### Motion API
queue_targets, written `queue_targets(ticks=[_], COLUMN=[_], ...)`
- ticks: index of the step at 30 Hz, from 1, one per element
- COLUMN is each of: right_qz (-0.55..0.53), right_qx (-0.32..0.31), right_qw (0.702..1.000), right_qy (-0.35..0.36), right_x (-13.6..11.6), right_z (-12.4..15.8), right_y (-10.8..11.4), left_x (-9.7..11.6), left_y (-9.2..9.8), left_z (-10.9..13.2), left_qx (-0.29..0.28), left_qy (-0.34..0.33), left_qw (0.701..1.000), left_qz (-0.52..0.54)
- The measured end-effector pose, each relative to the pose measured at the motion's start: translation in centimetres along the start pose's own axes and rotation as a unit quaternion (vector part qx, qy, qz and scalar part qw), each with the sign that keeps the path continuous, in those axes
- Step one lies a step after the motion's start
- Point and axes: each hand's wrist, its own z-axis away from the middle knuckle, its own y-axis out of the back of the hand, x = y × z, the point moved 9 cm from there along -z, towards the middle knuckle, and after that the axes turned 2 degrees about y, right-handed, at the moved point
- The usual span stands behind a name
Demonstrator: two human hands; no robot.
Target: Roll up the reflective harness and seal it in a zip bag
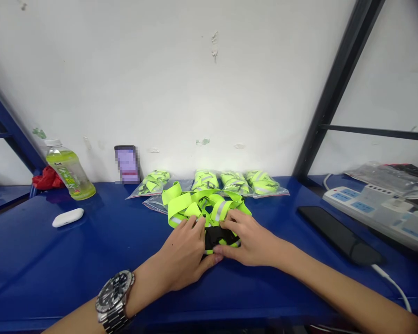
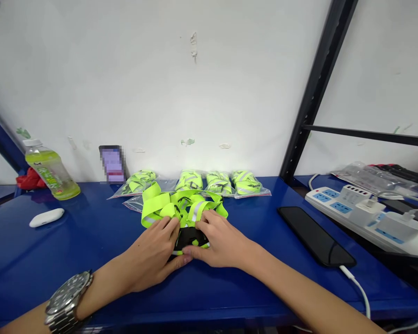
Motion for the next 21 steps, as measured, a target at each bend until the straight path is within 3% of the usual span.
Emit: queue_targets(ticks=[3, 6, 16, 18, 21], right_qz=[0.013, 0.064, -0.104, -0.126, -0.107], right_qx=[-0.033, -0.04, -0.014, 0.001, 0.012], right_qw=[0.999, 0.996, 0.99, 0.983, 0.985], right_qy=[0.037, 0.043, -0.099, -0.137, -0.137], right_x=[-0.5, -0.4, 2.2, 2.8, 2.8], right_z=[0.8, 0.8, -1.1, -1.2, -1.4], right_y=[-0.2, -0.5, 1.0, 0.9, 0.1], left_x=[0.0, -1.1, -3.7, -4.1, -4.7], left_y=[-0.8, -1.4, -0.8, -1.2, -1.9], left_z=[-0.3, -0.5, -1.9, -1.9, -1.9], left_qx=[-0.014, -0.005, -0.007, -0.002, 0.032], left_qy=[-0.028, -0.014, 0.089, 0.106, 0.132], left_qw=[0.999, 1.0, 0.966, 0.956, 0.955], left_qz=[-0.035, -0.012, 0.243, 0.272, 0.262])
